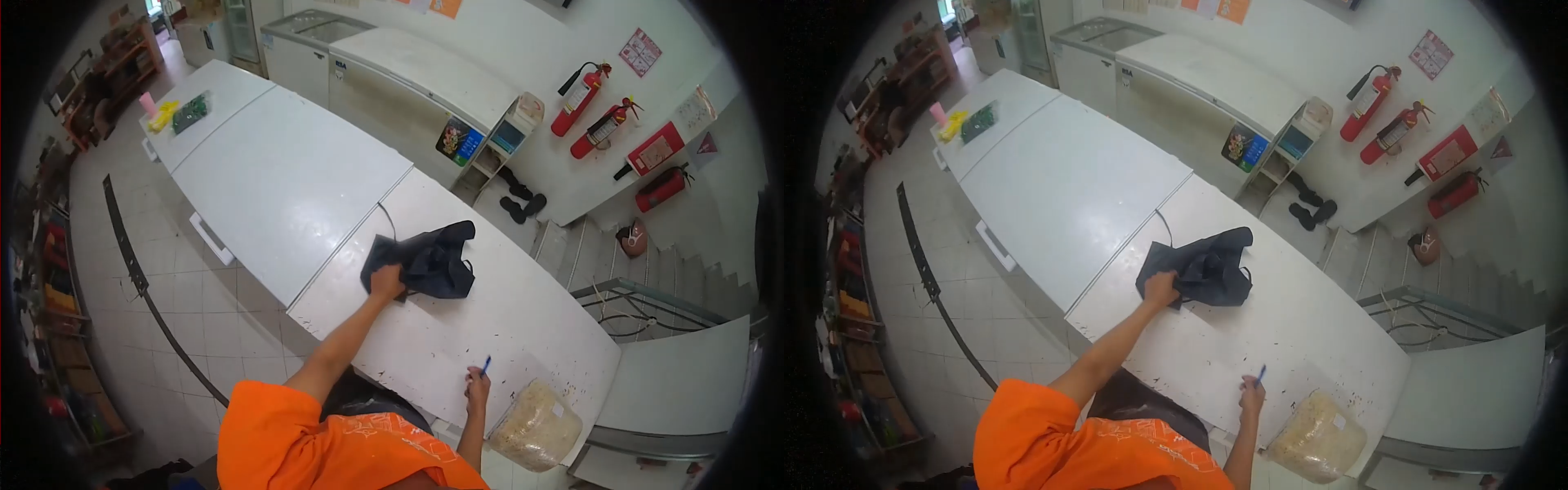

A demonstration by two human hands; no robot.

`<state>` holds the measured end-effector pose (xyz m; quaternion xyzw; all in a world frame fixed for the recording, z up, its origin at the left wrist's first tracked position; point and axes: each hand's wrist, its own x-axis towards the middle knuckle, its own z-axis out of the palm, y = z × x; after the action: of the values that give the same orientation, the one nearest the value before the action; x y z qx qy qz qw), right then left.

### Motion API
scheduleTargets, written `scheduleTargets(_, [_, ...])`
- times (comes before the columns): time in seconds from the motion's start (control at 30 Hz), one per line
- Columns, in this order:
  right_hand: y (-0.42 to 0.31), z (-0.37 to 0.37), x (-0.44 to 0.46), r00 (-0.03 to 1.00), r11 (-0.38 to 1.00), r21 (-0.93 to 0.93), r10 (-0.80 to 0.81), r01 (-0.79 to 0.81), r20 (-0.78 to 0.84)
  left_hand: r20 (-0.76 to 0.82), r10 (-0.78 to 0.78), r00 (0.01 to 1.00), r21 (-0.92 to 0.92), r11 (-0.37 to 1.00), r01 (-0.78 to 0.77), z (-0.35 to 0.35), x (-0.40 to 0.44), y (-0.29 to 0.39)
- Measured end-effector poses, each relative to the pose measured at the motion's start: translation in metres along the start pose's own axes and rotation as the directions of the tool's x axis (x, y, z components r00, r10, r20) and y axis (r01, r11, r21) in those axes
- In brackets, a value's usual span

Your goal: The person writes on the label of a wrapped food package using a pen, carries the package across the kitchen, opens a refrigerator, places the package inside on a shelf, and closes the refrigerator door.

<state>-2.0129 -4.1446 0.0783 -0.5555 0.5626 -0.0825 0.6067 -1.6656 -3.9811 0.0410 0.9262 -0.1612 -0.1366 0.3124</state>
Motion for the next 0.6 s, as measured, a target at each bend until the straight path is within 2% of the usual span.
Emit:
scheduleTargets(0.07, [-0.012, 0.059, 0.002, 0.992, 0.991, -0.103, -0.077, 0.088, 0.1, -0.142, -0.028, 0.989, -0.093, 0.996, 0.014, -0.026, 0.023, -0.043])
scheduleTargets(0.1, [-0.005, 0.093, 0.016, 0.976, 0.98, -0.124, -0.131, 0.154, 0.177, -0.183, -0.13, 0.974, -0.115, 0.987, 0.11, -0.057, 0.029, -0.055])
scheduleTargets(0.13, [-0.022, 0.133, 0.01, 0.974, 0.974, -0.195, -0.071, 0.114, 0.213, -0.3, -0.186, 0.936, -0.165, 0.976, 0.141, -0.077, 0.044, -0.086])
scheduleTargets(0.17, [-0.024, 0.171, 0.013, 0.941, 0.97, -0.162, -0.122, 0.181, 0.316, -0.477, -0.254, 0.841, -0.256, 0.956, 0.143, -0.083, 0.064, -0.132])
scheduleTargets(0.2, [-0.036, 0.21, 0.009, 0.902, 0.958, -0.188, -0.12, 0.214, 0.415, -0.4, -0.411, 0.819, -0.344, 0.896, 0.282, -0.124, 0.072, -0.157])
scheduleTargets(0.23, [-0.043, 0.248, 0.01, 0.87, 0.925, -0.247, -0.144, 0.287, 0.472, -0.526, -0.372, 0.765, -0.303, 0.922, 0.241, -0.147, 0.082, -0.196])
scheduleTargets(0.27, [-0.046, 0.285, 0.013, 0.827, 0.928, -0.193, -0.171, 0.317, 0.536, -0.644, -0.319, 0.695, -0.255, 0.946, 0.198, -0.171, 0.091, -0.236])
scheduleTargets(0.33, [-0.064, 0.359, 0.017, 0.772, 0.922, -0.222, -0.115, 0.318, 0.625, -0.606, -0.25, 0.755, -0.162, 0.968, 0.19, -0.224, 0.105, -0.309])
scheduleTargets(0.4, [-0.08, 0.428, 0.024, 0.754, 0.942, -0.162, -0.125, 0.295, 0.645, -0.42, -0.274, 0.865, -0.296, 0.943, 0.155, -0.265, 0.11, -0.352])
scheduleTargets(0.47, [-0.09, 0.476, 0.029, 0.76, 0.945, -0.144, -0.14, 0.295, 0.635, -0.561, -0.059, 0.826, -0.207, 0.976, -0.071, -0.289, 0.092, -0.342])
scheduleTargets(0.53, [-0.102, 0.496, 0.022, 0.796, 0.83, -0.212, -0.373, 0.516, 0.476, -0.749, 0.188, 0.635, 0.19, 0.98, -0.065, -0.292, 0.073, -0.333])
scheduleTargets(0.57, [-0.103, 0.49, 0.022, 0.809, 0.842, -0.2, -0.373, 0.501, 0.455, -0.761, 0.12, 0.637, 0.06, 0.992, -0.115, -0.287, 0.057, -0.318])
scheduleTargets(0.6, [-0.101, 0.477, 0.023, 0.723, 0.773, -0.138, -0.492, 0.619, 0.486, -0.761, 0.053, 0.647, -0.071, 0.984, -0.165, -0.275, 0.038, -0.3])
